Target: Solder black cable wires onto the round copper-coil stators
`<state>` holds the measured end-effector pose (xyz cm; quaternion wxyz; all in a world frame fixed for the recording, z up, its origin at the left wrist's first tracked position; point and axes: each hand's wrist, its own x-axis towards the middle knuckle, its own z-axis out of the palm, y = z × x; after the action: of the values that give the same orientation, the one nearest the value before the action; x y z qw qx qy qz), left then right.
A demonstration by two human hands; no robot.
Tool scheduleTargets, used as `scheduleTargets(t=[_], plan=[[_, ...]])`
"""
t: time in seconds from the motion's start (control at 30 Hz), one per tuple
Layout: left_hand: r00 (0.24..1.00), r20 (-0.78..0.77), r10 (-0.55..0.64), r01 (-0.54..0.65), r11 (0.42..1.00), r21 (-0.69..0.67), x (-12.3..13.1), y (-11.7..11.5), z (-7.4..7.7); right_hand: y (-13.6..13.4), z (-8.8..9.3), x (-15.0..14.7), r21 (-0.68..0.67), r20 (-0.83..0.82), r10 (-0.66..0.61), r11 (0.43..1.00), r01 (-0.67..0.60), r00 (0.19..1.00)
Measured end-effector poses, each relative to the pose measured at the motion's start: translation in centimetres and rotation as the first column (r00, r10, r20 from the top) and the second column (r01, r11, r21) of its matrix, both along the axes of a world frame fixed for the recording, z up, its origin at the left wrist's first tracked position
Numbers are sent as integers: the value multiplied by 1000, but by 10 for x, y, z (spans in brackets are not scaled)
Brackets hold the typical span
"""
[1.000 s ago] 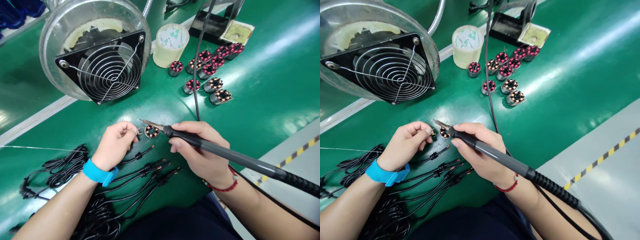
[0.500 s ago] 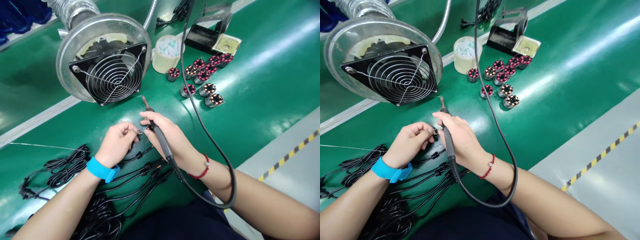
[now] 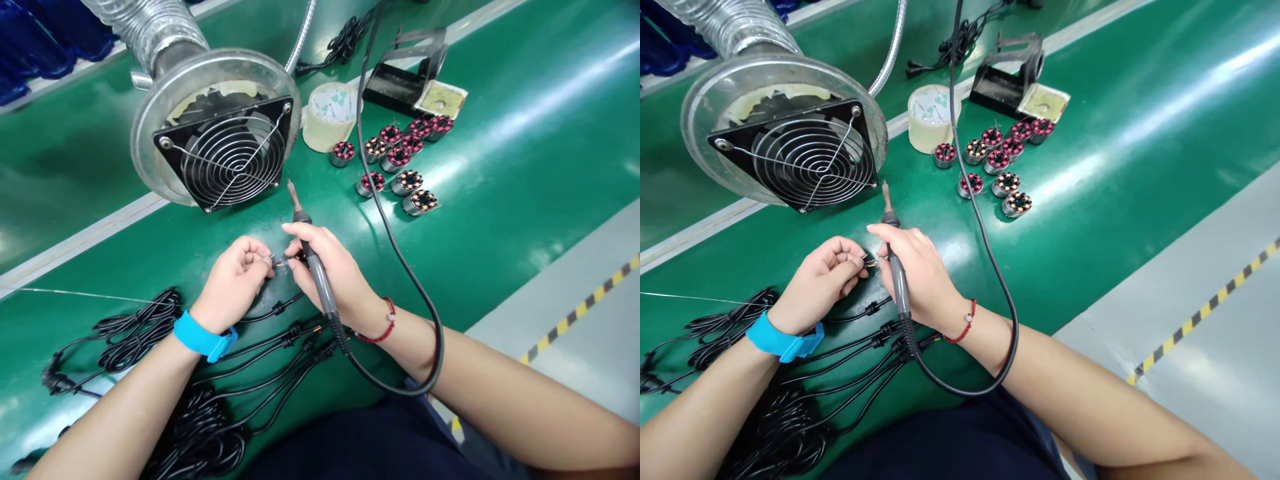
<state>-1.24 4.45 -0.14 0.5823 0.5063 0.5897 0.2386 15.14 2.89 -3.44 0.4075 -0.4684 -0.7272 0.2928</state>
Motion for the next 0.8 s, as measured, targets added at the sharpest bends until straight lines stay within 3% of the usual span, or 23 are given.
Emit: scheduleTargets(t=[0.27,0.43,0.53,0.63,0.73,0.8], plan=[[998,-8,-55,56,998,38,-2,-3,5,0,-3,-2,65,18,60,996,-61,998],[988,-65,-139,148,975,167,-9,-6,4,0,-2,-1,-49,-166,54,997,-63,985],[974,-141,-178,211,940,269,-11,-7,1,0,1,0,-137,-278,50,986,-91,959],[940,-261,-220,311,866,391,-11,-8,3,1,2,0,-166,-328,45,980,-105,944],[899,-360,-250,404,791,460,-10,-9,6,2,1,1,-144,-305,62,983,-110,950],[891,-390,-233,405,794,452,-8,-9,7,1,0,3,-106,-244,85,988,-113,966]])
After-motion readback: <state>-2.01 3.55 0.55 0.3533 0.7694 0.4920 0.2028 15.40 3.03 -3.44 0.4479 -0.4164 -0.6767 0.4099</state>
